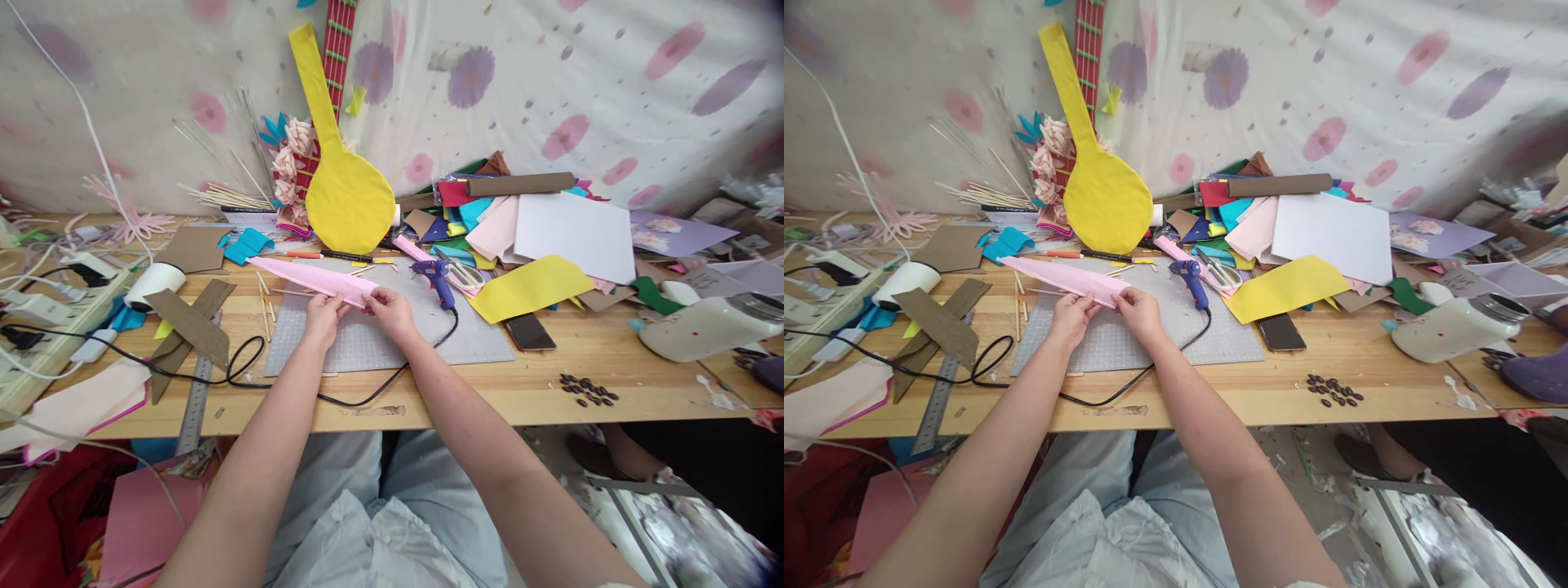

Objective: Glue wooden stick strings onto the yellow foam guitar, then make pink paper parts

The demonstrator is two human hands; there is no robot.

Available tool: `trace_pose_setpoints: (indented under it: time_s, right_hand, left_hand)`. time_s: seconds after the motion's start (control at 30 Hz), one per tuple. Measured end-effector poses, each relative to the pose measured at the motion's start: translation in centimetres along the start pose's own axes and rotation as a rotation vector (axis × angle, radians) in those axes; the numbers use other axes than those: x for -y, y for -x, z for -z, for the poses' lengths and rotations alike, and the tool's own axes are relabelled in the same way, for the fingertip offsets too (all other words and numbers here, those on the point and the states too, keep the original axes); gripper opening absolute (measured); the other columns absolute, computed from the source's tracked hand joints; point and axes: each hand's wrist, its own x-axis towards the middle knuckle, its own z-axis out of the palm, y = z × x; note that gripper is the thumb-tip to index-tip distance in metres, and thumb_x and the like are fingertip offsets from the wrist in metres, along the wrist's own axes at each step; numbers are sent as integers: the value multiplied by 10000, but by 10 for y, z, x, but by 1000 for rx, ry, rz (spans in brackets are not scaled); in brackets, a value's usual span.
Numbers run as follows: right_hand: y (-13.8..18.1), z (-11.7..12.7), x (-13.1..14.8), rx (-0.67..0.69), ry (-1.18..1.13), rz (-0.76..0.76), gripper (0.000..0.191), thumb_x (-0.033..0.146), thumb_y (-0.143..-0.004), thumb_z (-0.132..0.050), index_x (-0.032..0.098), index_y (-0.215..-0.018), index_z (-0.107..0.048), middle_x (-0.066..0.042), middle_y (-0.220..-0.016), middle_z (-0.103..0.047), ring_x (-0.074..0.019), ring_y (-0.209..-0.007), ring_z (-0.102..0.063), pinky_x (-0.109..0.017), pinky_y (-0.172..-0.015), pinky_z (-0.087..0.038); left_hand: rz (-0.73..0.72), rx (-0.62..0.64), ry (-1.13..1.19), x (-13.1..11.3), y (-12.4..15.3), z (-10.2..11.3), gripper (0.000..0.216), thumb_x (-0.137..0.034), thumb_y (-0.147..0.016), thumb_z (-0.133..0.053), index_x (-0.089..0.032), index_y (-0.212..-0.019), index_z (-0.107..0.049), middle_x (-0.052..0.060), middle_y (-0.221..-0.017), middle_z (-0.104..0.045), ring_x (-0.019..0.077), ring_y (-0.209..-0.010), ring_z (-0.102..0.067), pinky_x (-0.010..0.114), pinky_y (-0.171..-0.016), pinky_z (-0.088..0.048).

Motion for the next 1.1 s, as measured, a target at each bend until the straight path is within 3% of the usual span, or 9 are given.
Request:
trace_pose_setpoints:
  time_s: [0.53,0.87,1.1]
  right_hand:
    - [7,2,6,33,169,104,266,420,-756,-492,193,-666,-598,3,-624,-630,-114,-576,-543,-221,-582,-397]
    - [8,2,9,53,198,94,262,406,-754,-492,182,-653,-583,10,-623,-632,-112,-586,-549,-222,-588,-402]
    - [9,1,9,90,89,31,221,399,-686,-567,179,-672,-581,11,-619,-632,-126,-603,-575,-229,-578,-409]
  left_hand:
    - [-44,-99,-73,0,1,-2,37,-78,-673,-556,-108,-693,-554,4,-603,-598,116,-616,-608,360,-756,-493]
    - [-76,-86,-101,-2,4,-2,47,-109,-648,-590,-109,-677,-553,-14,-544,-588,88,-510,-569,313,-670,-513]
    - [-33,-90,-71,0,1,2,38,-98,-660,-584,-108,-692,-565,-9,-557,-596,87,-515,-575,309,-679,-512]
